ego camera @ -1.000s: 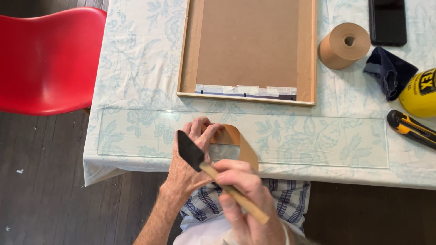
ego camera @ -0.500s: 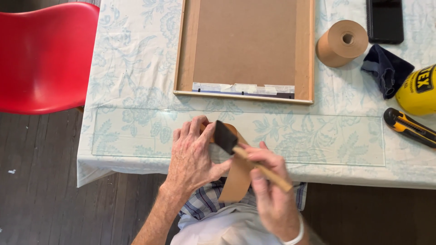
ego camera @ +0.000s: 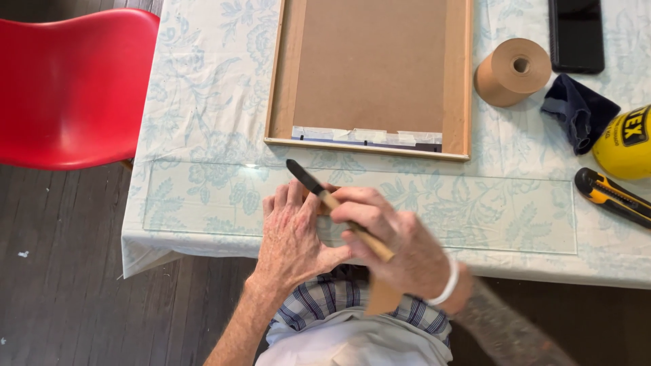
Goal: Applying brown paper tape to the back of a picture frame, smoothing it with a foam brush, and trimming the edges with a utility knife.
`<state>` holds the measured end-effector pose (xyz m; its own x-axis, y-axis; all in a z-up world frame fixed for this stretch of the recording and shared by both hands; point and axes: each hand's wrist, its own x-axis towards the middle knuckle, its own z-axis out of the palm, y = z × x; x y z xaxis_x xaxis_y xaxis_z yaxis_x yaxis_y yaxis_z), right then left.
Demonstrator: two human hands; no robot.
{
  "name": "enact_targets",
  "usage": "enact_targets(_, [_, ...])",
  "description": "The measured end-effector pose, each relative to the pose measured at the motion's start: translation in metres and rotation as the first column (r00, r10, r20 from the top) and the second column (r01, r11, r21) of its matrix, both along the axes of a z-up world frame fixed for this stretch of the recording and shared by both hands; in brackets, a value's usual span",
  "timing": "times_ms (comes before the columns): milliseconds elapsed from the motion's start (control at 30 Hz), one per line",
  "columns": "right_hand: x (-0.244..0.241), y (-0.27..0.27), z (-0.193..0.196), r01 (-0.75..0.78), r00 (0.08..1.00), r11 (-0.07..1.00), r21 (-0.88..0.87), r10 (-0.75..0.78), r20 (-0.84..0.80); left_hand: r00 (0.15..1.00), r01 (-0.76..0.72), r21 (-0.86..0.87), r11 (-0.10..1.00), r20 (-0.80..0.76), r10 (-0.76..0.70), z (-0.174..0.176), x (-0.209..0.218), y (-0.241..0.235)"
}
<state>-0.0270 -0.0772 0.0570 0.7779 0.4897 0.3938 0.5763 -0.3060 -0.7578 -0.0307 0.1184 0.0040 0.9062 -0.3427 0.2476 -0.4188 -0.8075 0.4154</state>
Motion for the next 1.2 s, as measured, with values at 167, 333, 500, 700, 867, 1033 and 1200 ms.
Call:
enact_targets(167, [0.010, -0.051, 0.004, -0.076, 0.995, 0.997, -0.016, 0.074, -0.068, 0.996, -0.051, -0.059, 0.997, -0.076, 0.047, 0.017, 0.001, -0.004])
enact_targets(333, [-0.011, -0.088, -0.009, 0.073, 0.972, 0.995, 0.065, -0.057, -0.229, 0.995, -0.049, -0.034, 0.998, -0.084, 0.046, 0.019, 0.002, -0.005])
enact_targets(500, [-0.023, -0.104, -0.014, 0.167, 0.969, 0.985, -0.037, -0.171, -0.181, 0.998, -0.026, -0.004, 1.000, -0.056, 0.025, 0.019, 0.002, -0.004])
enact_targets(700, [-0.008, -0.115, -0.020, 0.181, 0.966, 0.965, -0.187, -0.139, 0.217, 0.997, -0.075, 0.016, 0.997, -0.033, 0.076, 0.016, 0.003, -0.009])
enact_targets(867, [-0.003, -0.142, -0.096, 0.203, 0.775, 0.976, -0.077, -0.112, 0.622, 0.992, -0.114, -0.010, 0.993, -0.052, 0.113, 0.009, 0.003, -0.011])
enact_targets(1033, [0.003, -0.114, -0.057, 0.147, 0.883, 0.988, -0.048, -0.109, 0.457, 0.994, -0.111, 0.021, 0.994, -0.009, 0.111, 0.009, 0.005, -0.012])
enact_targets(1200, [0.012, -0.114, -0.039, 0.141, 0.948, 0.989, -0.052, -0.120, 0.294, 0.993, -0.108, 0.028, 0.994, -0.042, 0.110, 0.007, 0.006, -0.012])
